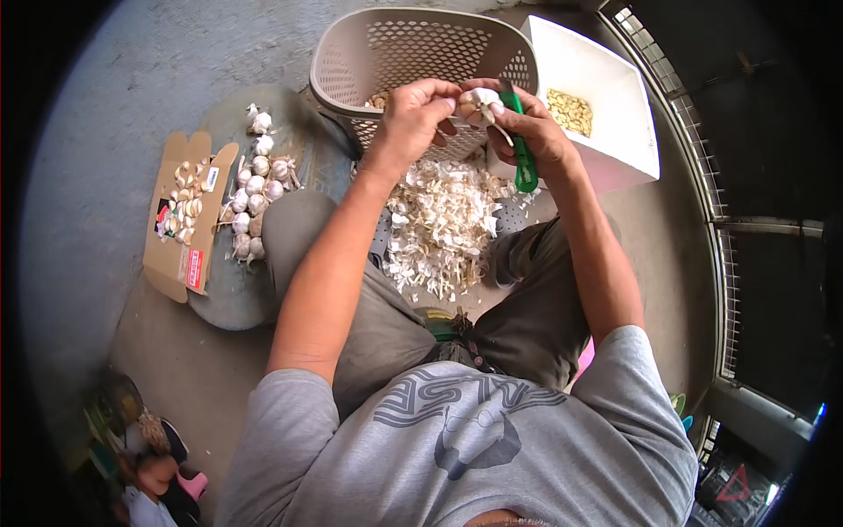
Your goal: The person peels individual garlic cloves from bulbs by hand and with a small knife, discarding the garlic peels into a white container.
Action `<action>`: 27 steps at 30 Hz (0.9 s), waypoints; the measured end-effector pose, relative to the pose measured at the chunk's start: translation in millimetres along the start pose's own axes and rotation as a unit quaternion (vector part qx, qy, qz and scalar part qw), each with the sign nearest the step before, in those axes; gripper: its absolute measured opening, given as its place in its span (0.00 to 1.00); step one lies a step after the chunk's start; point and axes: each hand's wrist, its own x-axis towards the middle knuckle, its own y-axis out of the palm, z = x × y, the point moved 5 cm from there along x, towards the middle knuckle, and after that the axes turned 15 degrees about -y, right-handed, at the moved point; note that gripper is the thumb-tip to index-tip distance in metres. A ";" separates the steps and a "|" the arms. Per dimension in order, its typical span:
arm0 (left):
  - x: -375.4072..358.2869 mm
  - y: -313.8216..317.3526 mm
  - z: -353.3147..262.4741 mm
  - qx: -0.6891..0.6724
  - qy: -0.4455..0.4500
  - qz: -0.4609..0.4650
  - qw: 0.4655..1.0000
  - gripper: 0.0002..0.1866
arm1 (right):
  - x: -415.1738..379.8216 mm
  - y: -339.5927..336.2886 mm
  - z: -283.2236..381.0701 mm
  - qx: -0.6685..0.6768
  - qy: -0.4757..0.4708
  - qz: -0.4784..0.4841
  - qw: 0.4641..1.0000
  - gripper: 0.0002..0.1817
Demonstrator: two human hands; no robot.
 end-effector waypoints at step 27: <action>-19.3 23.0 -21.8 0.206 0.241 -0.227 0.921 0.19 | -3.0 -6.8 2.5 -0.233 0.021 -0.132 0.963 0.07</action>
